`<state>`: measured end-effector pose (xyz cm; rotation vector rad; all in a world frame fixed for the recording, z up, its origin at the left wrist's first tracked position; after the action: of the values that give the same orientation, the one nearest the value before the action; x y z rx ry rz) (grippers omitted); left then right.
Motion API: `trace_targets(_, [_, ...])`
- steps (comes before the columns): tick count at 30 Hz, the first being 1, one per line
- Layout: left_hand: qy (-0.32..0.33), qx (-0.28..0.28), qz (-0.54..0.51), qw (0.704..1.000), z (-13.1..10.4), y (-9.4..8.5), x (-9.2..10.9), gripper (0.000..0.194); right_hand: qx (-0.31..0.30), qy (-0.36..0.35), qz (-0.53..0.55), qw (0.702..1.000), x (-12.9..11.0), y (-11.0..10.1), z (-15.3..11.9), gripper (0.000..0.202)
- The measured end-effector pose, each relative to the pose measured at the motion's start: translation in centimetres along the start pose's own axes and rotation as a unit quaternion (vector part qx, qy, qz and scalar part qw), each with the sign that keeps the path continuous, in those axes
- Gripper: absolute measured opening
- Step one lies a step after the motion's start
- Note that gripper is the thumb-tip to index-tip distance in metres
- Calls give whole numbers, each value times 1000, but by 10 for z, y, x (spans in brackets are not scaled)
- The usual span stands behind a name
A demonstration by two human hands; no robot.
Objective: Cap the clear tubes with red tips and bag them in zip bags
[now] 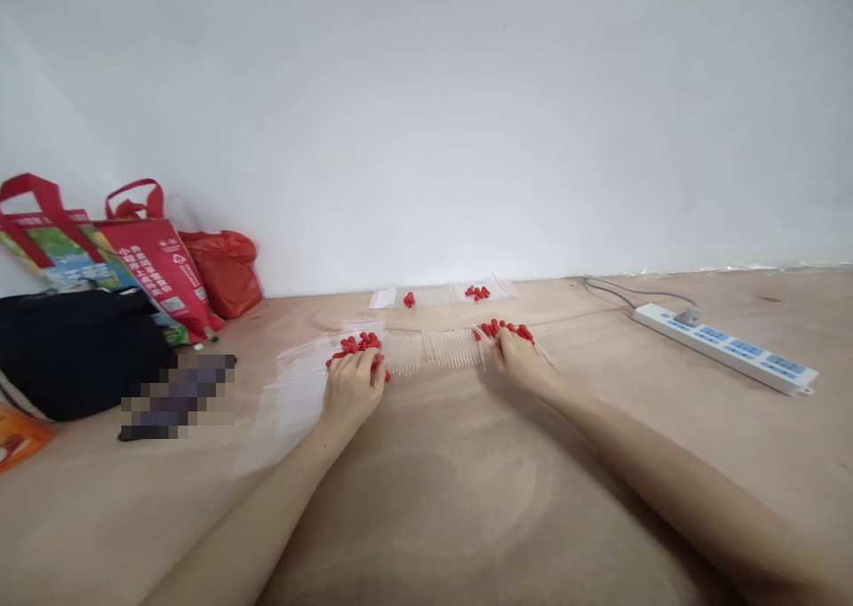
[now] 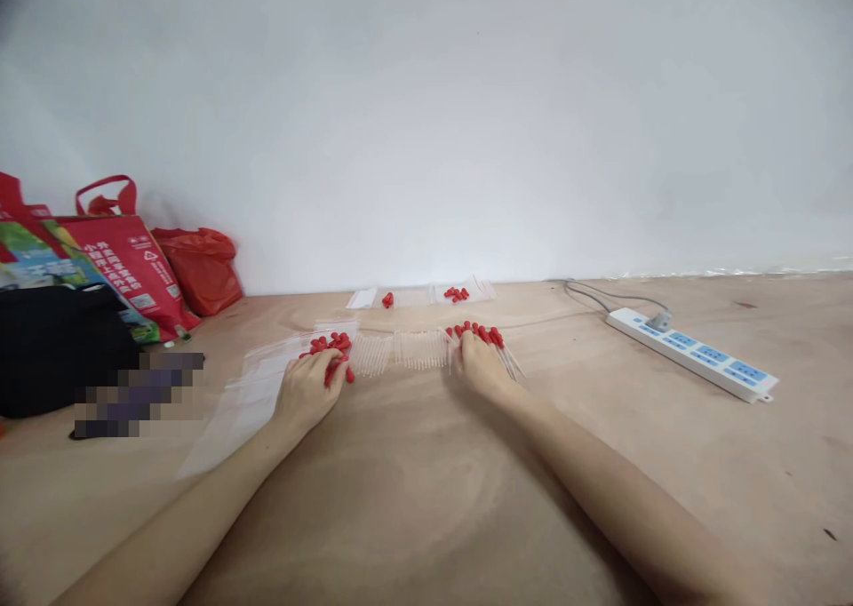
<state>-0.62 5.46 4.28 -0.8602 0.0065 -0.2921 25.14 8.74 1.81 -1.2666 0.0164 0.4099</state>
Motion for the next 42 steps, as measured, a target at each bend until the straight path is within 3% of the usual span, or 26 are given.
trace_targets(2, [8, 3, -103, 995, -6, -2, 11, 12, 7, -64, 85, 994, -4, 2, -14, 19])
trace_targets(5, [36, -74, -232, 969, -18, 5, 32, 12, 40, -133, 164, 977, -12, 6, -33, 23])
trace_targets(8, [73, -151, -269, 949, -27, 13, 47, 15, 50, -178, 160, 969, -22, 10, -46, 31])
trace_targets(11, [96, -188, -253, 944, -30, 18, 54, 19, 32, -206, 140, 968, -31, 14, -52, 26])
trace_targets(16, [79, -193, -253, 945, -27, 21, 55, 15, 35, -196, 161, 967, -38, 12, -55, 12])
trace_targets(22, [35, -190, -300, 934, -27, 22, 56, 14, 36, -201, 188, 961, -46, 10, -58, 13])
trace_targets(32, [15, -207, -326, 922, -30, 21, 63, 14, 25, -233, 181, 955, -56, 7, -60, 14])
trace_targets(42, [82, -222, -315, 919, -37, 16, 69, 17, -19, -283, 149, 947, -55, 2, -58, 17])
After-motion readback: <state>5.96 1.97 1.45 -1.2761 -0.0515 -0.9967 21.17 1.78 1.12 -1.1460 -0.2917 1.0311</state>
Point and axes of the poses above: each hand's wrist, its own z-axis towards the middle knuckle, its own y-axis out of the palm, x = y × z, the point moved 5 cm from there along z, towards the middle knuckle, and after that the axes turned 6 degrees about -y, right-handed, at the moved point
